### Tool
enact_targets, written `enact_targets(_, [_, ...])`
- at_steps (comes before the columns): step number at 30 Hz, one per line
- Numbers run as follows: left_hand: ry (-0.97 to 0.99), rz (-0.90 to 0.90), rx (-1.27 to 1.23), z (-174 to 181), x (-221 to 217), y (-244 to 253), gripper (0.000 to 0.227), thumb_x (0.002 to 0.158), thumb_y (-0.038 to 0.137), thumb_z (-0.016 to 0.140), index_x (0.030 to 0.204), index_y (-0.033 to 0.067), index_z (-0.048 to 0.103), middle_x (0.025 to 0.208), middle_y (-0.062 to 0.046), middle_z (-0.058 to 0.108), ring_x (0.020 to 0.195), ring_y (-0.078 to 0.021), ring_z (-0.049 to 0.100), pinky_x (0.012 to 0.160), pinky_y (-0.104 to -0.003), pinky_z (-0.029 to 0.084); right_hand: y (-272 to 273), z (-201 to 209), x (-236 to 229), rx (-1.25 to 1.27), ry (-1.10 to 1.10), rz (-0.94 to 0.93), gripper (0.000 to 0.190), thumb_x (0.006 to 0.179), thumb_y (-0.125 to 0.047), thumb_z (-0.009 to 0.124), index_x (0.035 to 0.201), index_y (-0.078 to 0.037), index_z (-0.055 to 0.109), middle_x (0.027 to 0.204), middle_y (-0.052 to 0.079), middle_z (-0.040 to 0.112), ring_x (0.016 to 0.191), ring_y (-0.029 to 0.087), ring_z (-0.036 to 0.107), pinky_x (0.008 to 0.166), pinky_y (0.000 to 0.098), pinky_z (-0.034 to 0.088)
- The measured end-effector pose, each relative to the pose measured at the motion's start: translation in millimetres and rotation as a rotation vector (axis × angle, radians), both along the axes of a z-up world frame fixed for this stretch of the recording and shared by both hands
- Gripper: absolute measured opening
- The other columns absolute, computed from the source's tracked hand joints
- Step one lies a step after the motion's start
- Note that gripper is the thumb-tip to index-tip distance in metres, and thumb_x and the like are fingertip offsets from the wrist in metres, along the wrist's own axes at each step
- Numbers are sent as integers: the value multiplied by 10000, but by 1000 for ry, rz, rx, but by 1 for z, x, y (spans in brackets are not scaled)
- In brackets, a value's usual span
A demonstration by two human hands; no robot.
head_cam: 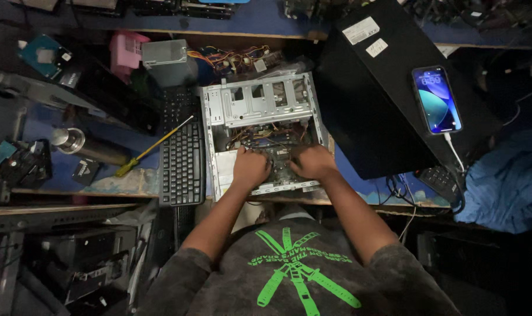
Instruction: The person works inside an open desktop computer case, using a yellow screwdriver to manipulate components and wires near the motherboard and fan. They repeatedly reach in with both hands to adjust or connect parts while the case remains open on a cluttered workbench.
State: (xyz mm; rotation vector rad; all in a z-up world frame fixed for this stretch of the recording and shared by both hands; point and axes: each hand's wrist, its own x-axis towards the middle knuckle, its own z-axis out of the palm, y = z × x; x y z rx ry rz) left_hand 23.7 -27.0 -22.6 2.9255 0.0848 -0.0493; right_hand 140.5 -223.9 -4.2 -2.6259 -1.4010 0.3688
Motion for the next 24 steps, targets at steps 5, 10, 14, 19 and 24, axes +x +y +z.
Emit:
enact_targets(5, [-25, 0, -29, -5, -2, -1, 241, 871, 327, 659, 975, 121, 728, 952, -107, 737, 904, -280, 688, 910, -454, 401, 1, 0, 0, -23, -22, 9, 323, 867, -443, 675, 949, -136, 737, 876, 140, 745, 769, 370, 723, 722, 513, 572])
enact_targets(10, [-73, 9, -19, -10, -2, 0, 282, 878, 342, 670, 1017, 101, 719, 998, -120, 731, 947, -280, 680, 930, -464, 399, 0, 0, -2, 2, -43, 4, 319, 859, -435, 674, 1019, -165, 732, 897, 141, 750, 780, 368, 726, 723, 519, 570])
enact_targets(14, [-54, 15, 14, -13, -1, -1, 312, 853, 341, 677, 1037, 92, 717, 1044, -132, 726, 1009, -282, 667, 938, -470, 398, 2, 3, -2, 20, -24, -20, 375, 824, -413, 679, 1114, -178, 716, 959, 152, 755, 802, 378, 725, 745, 528, 565])
enact_targets(19, [-10, 16, 7, -12, -1, -1, 327, 872, 342, 664, 1075, 94, 722, 1129, -145, 710, 1083, -291, 647, 983, -474, 387, 6, 8, -3, -152, 14, -46, 408, 900, -487, 647, 1170, -184, 689, 981, 159, 760, 890, 362, 728, 814, 513, 563])
enact_targets(24, [-33, 19, -11, -10, 0, 1, 365, 862, 358, 672, 1108, 93, 727, 1252, -186, 670, 1157, -303, 620, 1008, -475, 375, 7, 9, -4, -68, -12, -47, 481, 861, -479, 666, 1219, -158, 670, 1054, 166, 742, 871, 377, 726, 779, 514, 564])
